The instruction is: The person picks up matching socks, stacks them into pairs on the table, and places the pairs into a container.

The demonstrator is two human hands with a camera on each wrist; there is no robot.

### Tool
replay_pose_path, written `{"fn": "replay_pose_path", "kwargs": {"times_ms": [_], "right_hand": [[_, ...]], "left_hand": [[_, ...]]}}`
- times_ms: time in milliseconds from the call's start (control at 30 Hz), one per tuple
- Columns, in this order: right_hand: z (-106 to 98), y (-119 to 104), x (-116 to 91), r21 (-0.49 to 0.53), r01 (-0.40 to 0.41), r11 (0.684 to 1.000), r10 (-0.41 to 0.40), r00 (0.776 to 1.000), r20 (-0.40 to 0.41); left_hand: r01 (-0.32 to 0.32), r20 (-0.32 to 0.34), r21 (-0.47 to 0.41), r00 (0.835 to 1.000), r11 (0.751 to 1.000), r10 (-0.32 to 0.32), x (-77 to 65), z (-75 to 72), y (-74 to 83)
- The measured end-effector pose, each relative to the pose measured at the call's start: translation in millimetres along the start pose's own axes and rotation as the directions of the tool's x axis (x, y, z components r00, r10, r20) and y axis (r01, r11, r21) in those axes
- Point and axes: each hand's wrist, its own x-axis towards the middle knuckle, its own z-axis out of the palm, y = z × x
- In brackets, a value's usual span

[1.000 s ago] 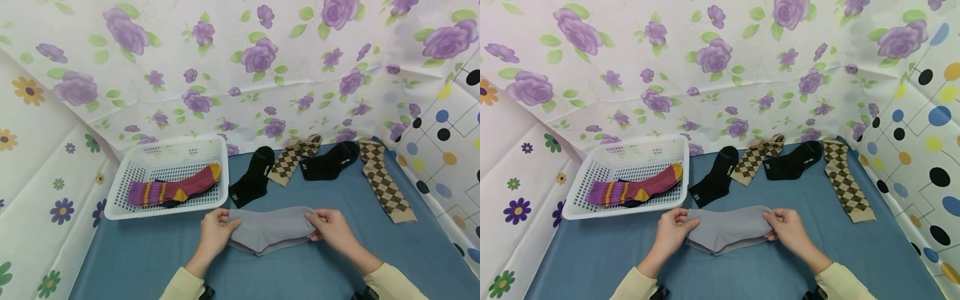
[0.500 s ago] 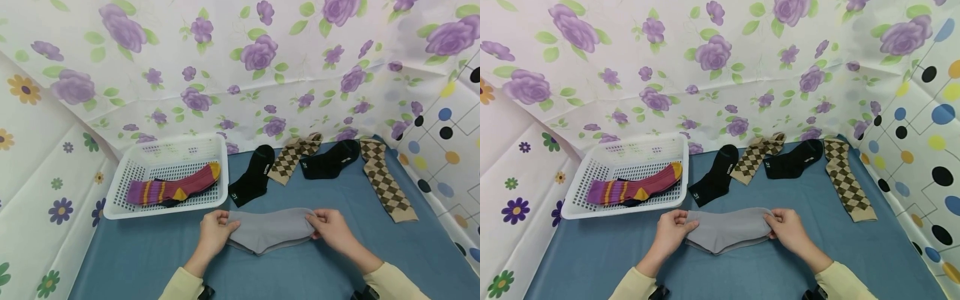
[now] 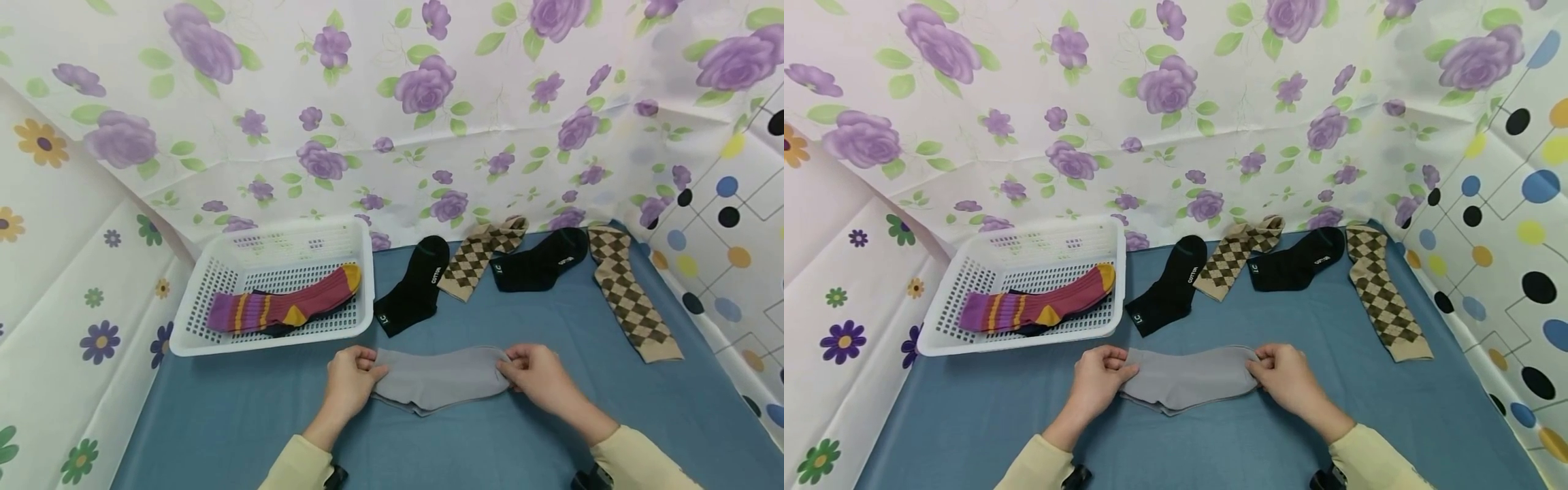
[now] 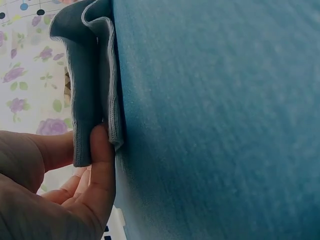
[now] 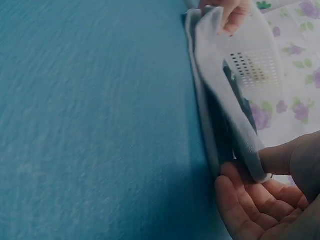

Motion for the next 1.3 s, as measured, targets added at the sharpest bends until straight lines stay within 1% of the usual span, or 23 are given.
{"fn": "replay_pose_path", "kwargs": {"times_ms": [133,333,467,567,700,767,867,1000,1133,1233,1300], "right_hand": [[0.5,4.3,1.5,-0.053,0.025,0.998,-0.027,0.999,-0.038],[-0.8,6.4,2.0,-0.126,0.086,0.988,-0.097,0.992,-0.084],[-2.3,6.2,1.7,-0.156,0.105,0.982,-0.123,0.987,-0.106],[-4.6,4.9,0.9,-0.101,0.112,0.989,-0.122,0.987,-0.101],[-10.6,-0.4,-0.4,0.0,0.11,0.994,-0.109,0.99,-0.092],[-15.0,-4.4,-1.8,0.011,0.103,0.995,-0.101,0.99,-0.097],[-21.4,-9.1,-4.0,0.009,0.087,0.996,-0.086,0.991,-0.098],[-24.3,-8.7,-3.9,0.001,0.076,0.997,-0.076,0.993,-0.087],[-18.3,-0.7,0.2,-0.045,0.06,0.997,-0.063,0.996,-0.066],[-12.6,5.5,3.0,-0.089,0.049,0.995,-0.054,0.997,-0.056],[-10.2,8.1,3.5,-0.114,0.059,0.992,-0.066,0.996,-0.06]], "left_hand": [[0.014,-0.01,0.021,1.0,1.0,-0.014,-1.9,-0.4,2.1],[-0.007,-0.046,0.123,0.999,0.992,0.013,-5.1,0.3,2.3],[-0.014,-0.045,0.164,0.999,0.986,0.022,-6.3,0.3,2.2],[-0.021,-0.041,0.16,0.999,0.987,0.028,-7.1,-0.7,5.1],[-0.034,-0.045,0.134,0.998,0.99,0.041,-7.7,-3.8,11.5],[-0.036,-0.049,0.123,0.998,0.992,0.043,-7.9,-5.7,14.6],[-0.035,-0.046,0.109,0.998,0.993,0.04,-8.9,-7.8,18.2],[-0.027,-0.018,0.105,0.999,0.994,0.029,-9.8,-7.0,16.6],[-0.025,0.003,0.114,1.0,0.993,0.025,-9.0,-3.0,10.3],[-0.028,-0.003,0.119,1.0,0.992,0.029,-7.4,-0.3,6.6],[-0.033,-0.012,0.123,0.999,0.992,0.034,-6.5,0.6,5.3]]}}
